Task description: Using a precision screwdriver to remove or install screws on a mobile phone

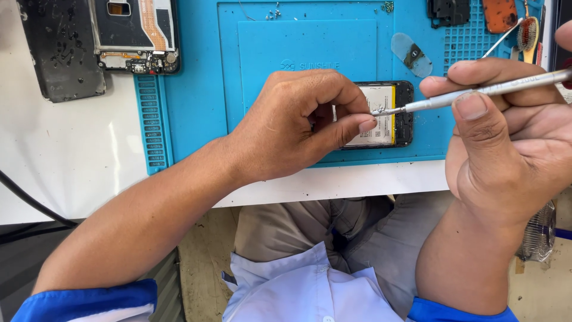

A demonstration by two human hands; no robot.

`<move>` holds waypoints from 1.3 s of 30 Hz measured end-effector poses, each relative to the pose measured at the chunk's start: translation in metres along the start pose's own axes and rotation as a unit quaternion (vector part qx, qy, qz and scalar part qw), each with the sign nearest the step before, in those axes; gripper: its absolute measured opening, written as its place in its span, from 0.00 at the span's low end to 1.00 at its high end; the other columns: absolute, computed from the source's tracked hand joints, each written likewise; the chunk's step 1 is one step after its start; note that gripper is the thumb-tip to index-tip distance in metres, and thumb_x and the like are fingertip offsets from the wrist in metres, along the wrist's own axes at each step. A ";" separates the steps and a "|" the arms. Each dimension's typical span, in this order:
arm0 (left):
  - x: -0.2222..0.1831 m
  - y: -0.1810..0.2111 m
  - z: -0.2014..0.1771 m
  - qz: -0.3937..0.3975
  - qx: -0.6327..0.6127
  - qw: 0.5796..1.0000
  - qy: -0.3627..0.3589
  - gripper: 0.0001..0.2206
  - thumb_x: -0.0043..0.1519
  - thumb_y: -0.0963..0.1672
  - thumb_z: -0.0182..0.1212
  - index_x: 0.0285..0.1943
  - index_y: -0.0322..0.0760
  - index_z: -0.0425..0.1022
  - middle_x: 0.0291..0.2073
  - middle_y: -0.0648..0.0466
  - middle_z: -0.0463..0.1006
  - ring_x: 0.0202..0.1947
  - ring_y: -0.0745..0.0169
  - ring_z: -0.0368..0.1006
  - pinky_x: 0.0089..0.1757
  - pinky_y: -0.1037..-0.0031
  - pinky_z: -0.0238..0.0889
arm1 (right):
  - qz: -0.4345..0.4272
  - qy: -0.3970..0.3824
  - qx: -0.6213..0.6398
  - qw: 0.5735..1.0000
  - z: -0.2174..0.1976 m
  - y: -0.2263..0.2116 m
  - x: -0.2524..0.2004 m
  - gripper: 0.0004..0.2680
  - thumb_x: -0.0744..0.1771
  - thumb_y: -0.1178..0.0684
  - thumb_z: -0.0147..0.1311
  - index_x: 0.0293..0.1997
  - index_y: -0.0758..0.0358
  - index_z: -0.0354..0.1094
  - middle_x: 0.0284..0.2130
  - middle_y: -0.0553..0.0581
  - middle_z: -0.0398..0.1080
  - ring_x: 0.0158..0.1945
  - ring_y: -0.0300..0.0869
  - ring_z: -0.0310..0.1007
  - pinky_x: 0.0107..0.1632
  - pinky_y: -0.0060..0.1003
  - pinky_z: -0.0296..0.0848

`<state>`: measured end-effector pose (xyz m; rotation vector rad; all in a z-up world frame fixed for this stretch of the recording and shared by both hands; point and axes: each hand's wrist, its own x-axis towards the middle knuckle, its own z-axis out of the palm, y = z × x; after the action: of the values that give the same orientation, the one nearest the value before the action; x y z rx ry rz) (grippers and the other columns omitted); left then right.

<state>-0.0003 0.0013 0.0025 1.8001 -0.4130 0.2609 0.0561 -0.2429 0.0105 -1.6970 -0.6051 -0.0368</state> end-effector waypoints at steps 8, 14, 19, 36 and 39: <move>0.002 -0.001 -0.003 -0.009 -0.005 1.000 -0.004 0.02 0.69 0.40 0.62 0.42 0.38 0.75 0.30 0.57 0.76 0.24 0.70 0.65 0.29 0.78 0.61 | -0.012 0.021 -0.006 1.000 -0.004 0.006 -0.001 0.19 0.78 0.65 0.50 0.78 0.66 0.44 0.58 0.83 0.65 0.53 0.73 0.79 0.66 0.64 0.84; 0.002 -0.006 -0.002 -0.022 -0.006 1.000 0.003 0.04 0.67 0.38 0.66 0.43 0.38 0.75 0.31 0.58 0.77 0.23 0.72 0.67 0.28 0.80 0.62 | -0.023 0.021 -0.013 0.999 -0.008 0.007 0.002 0.19 0.78 0.65 0.50 0.78 0.66 0.44 0.58 0.84 0.66 0.54 0.74 0.79 0.67 0.66 0.85; 0.002 -0.010 -0.015 0.000 0.018 0.999 0.027 0.06 0.67 0.37 0.68 0.43 0.36 0.74 0.33 0.55 0.78 0.26 0.71 0.69 0.28 0.80 0.64 | -0.021 0.027 -0.049 0.998 -0.014 0.008 0.006 0.10 0.77 0.54 0.55 0.57 0.75 0.63 0.57 0.71 0.68 0.56 0.64 0.83 0.64 0.48 0.85; 0.004 -0.019 -0.041 -0.009 0.067 0.983 0.168 0.12 0.76 0.45 0.45 0.51 0.31 0.72 0.36 0.49 0.76 0.26 0.65 0.72 0.31 0.78 0.68 | 0.003 -0.067 -0.231 0.971 -0.046 0.005 -0.004 0.07 0.84 0.64 0.51 0.66 0.85 0.66 0.57 0.78 0.75 0.57 0.55 0.79 0.48 0.33 0.67; 0.003 -0.018 -0.040 -0.005 0.085 0.982 0.166 0.16 0.77 0.47 0.42 0.47 0.31 0.70 0.33 0.50 0.73 0.24 0.67 0.69 0.29 0.78 0.62 | 0.010 -0.062 -0.225 0.972 -0.050 0.009 -0.009 0.07 0.83 0.63 0.52 0.66 0.85 0.66 0.57 0.79 0.76 0.58 0.55 0.79 0.52 0.34 0.70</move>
<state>0.0115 0.0439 -0.0017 1.8808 -0.1477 0.5938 0.0675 -0.2932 0.0110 -2.1562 -0.7101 -0.0574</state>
